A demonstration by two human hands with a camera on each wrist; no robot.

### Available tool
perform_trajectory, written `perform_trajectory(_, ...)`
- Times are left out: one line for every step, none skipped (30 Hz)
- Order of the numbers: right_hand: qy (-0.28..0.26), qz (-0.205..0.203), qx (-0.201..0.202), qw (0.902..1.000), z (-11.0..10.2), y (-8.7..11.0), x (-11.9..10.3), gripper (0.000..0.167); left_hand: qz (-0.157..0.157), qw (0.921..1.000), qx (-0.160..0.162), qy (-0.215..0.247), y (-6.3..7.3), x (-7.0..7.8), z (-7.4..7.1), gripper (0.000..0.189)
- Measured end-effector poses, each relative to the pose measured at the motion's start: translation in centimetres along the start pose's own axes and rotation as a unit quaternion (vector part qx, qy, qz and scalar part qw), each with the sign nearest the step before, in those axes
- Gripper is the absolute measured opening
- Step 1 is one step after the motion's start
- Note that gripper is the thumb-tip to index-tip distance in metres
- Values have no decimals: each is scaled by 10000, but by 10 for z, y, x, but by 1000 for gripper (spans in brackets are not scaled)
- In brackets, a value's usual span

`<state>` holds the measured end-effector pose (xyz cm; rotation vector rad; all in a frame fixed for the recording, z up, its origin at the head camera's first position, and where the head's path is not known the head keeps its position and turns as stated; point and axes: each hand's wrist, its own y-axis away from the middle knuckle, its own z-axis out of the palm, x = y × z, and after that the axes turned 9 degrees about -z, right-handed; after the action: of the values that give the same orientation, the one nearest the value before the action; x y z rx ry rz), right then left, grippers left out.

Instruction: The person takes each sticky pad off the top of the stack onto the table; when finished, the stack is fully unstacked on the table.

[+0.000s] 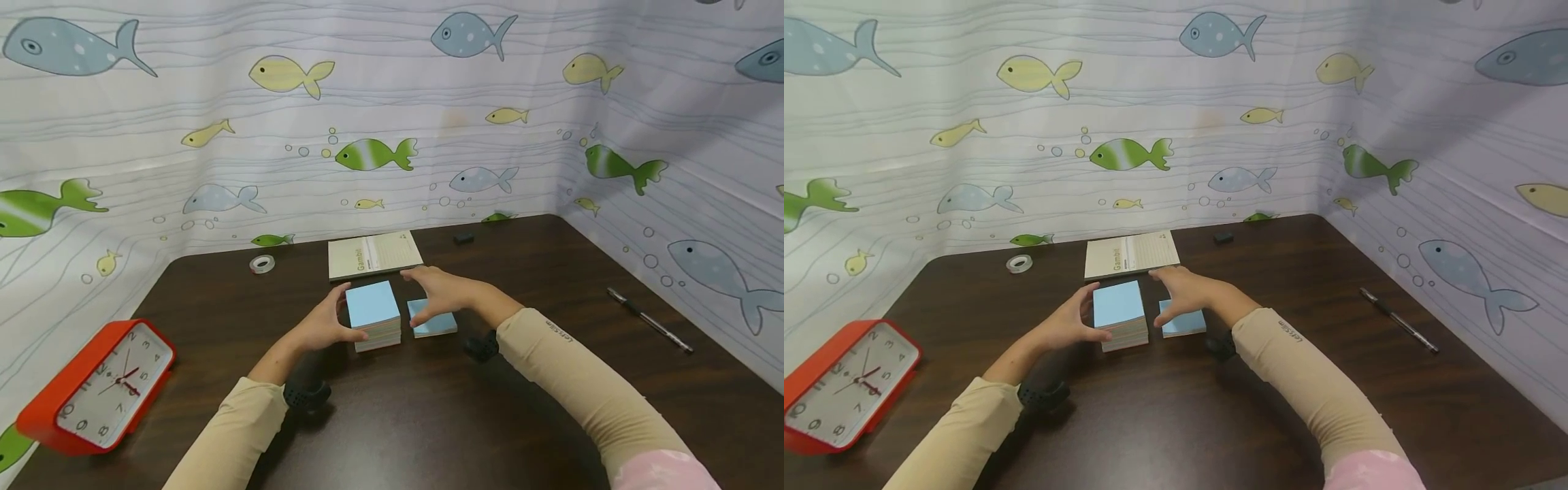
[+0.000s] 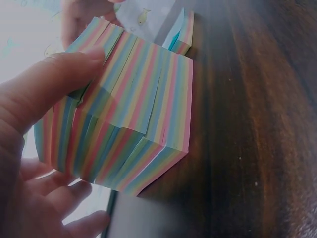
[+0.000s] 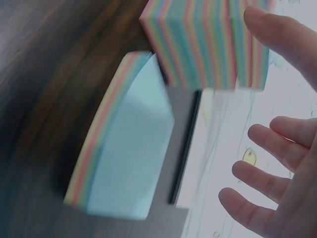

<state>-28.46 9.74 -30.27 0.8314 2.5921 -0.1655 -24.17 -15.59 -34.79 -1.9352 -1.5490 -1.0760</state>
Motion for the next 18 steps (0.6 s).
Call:
perform_trajectory(52,-62,-15,10000,-1,-3,-3,91,-29,10000,-5,2,0,0,0,106)
perform_trajectory(112,-128,-28,9999,-1,-6,-6,92,-49,10000,-7,0,-1,0,0,106)
perform_trajectory(168,-192,-29,9997,-2,-10,-9,92,-67,10000,0,28,-1,0,0,106)
perform_trajectory(207,-243,-46,9995,0,-13,-11,92,-73,10000,-9,54,-1,-1,1,105)
perform_trajectory(239,-301,-51,9992,1,-17,-14,93,-51,10000,-20,63,-1,-3,1,104)
perform_trajectory(246,-341,-52,9991,1,-20,-17,93,-40,9999,-27,98,-1,-4,2,103)
perform_trajectory(249,-363,-53,9990,2,-23,-19,93,-39,9999,-24,152,-1,-4,2,103)
perform_trajectory(249,-365,-53,9990,2,-26,-21,93,-6,9998,-20,180,-1,-5,2,102)
perform_trajectory(261,-355,-69,9990,3,-28,-23,93,37,9998,-23,207,-2,-5,2,101)
perform_trajectory(285,-339,-97,9990,3,-31,-24,93,99,9997,-43,219,-2,-6,2,99)
perform_trajectory(312,-327,-133,9989,3,-33,-25,94,146,9996,-59,235,-3,-6,1,98)
perform_trajectory(348,-284,-179,9988,4,-35,-26,94,170,9995,-61,261,-3,-6,1,96)
perform_trajectory(397,-231,-230,9987,5,-38,-26,95,207,9994,-52,264,-3,-6,1,95)
perform_trajectory(443,-180,-276,9985,5,-39,-26,96,258,9993,-46,260,-4,-6,0,93)
perform_trajectory(488,-137,-322,9982,6,-41,-26,97,284,9992,-39,273,-5,-6,0,91)
perform_trajectory(504,-90,-357,9980,7,-42,-25,98,306,9991,-40,278,-5,-5,0,90)
perform_trajectory(522,-42,-394,9979,8,-43,-24,99,282,9991,-34,300,-5,-5,0,90)
perform_trajectory(533,1,-426,9977,9,-44,-23,99,285,9991,-49,303,-6,-5,0,89)
